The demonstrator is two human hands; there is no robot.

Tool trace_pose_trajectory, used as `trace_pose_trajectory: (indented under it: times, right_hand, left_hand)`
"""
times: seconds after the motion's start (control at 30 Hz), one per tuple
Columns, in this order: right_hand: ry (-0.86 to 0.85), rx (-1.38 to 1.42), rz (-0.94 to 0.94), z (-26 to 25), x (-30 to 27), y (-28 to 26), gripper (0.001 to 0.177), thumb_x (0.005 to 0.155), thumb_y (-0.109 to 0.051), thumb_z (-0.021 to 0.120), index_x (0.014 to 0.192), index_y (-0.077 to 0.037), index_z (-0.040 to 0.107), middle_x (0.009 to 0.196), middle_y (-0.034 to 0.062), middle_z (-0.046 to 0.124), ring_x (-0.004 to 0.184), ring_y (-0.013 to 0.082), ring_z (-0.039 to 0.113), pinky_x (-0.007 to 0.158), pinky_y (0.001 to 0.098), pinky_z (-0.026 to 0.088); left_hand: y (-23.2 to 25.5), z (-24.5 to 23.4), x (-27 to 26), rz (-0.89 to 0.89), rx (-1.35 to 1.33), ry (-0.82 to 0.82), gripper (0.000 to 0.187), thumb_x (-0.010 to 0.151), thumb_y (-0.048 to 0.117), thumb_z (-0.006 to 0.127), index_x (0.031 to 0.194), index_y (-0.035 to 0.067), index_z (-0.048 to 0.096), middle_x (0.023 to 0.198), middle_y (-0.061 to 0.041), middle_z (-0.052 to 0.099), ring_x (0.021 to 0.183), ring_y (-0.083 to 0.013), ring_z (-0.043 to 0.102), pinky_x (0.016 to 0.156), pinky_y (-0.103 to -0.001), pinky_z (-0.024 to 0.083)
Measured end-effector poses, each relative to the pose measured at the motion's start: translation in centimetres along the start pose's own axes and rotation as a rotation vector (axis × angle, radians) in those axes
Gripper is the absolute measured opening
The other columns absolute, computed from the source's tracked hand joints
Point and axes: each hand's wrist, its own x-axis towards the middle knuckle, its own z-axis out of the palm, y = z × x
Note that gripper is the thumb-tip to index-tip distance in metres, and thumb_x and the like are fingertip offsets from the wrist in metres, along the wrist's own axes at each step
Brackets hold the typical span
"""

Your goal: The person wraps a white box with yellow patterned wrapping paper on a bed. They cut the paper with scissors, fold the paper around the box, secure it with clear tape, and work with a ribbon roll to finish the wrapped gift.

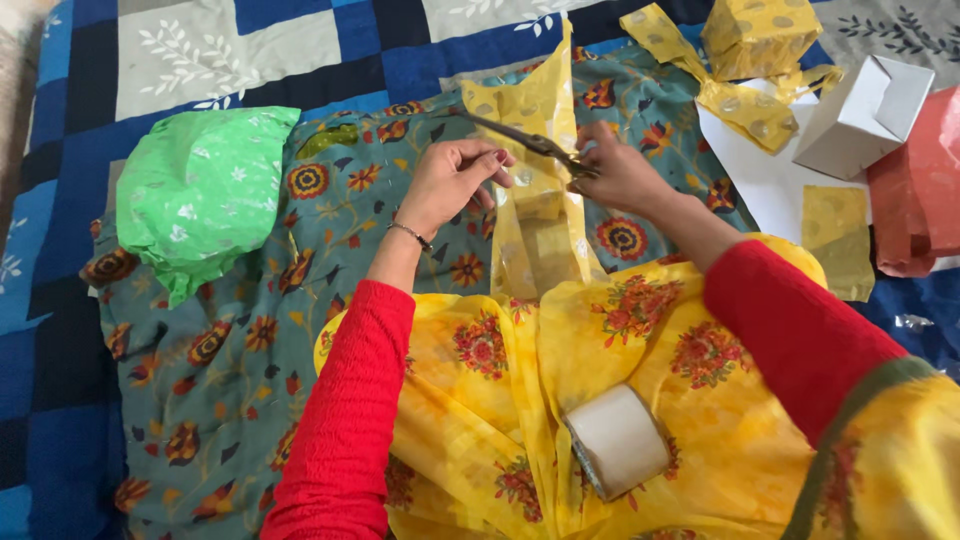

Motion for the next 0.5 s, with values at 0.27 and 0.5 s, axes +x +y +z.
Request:
trace_pose_trajectory:
  times: [0.27, 0.5]
  right_hand:
    - [-0.240, 0.119, 0.410, -15.8, -14.1, 10.6, 0.041, 0.090, -0.023, 0.072, 0.121, -0.004, 0.055, 0.096, 0.0107, 0.064, 0.083, 0.0147, 0.056, 0.069, 0.0317, 0.046]
    - [-1.192, -0.081, 0.564, -21.7, -23.6, 18.7, 0.094, 0.057, -0.029, 0.105, 0.136, -0.019, 0.054, 0.085, 0.0015, 0.058, 0.076, 0.0127, 0.054, 0.069, 0.0296, 0.050]
  left_hand:
    - [1.7, 0.4, -0.3, 0.082, 0.015, -0.035, 0.023, 0.104, 0.018, 0.059, 0.111, 0.002, 0.074, 0.093, -0.004, 0.079, 0.059, -0.0065, 0.068, 0.052, -0.022, 0.052]
    - [3.6, 1.4, -0.5, 0.105, 0.039, -0.036, 0.022, 0.106, 0.023, 0.060, 0.110, 0.006, 0.075, 0.091, -0.003, 0.079, 0.059, -0.0036, 0.065, 0.053, -0.020, 0.050]
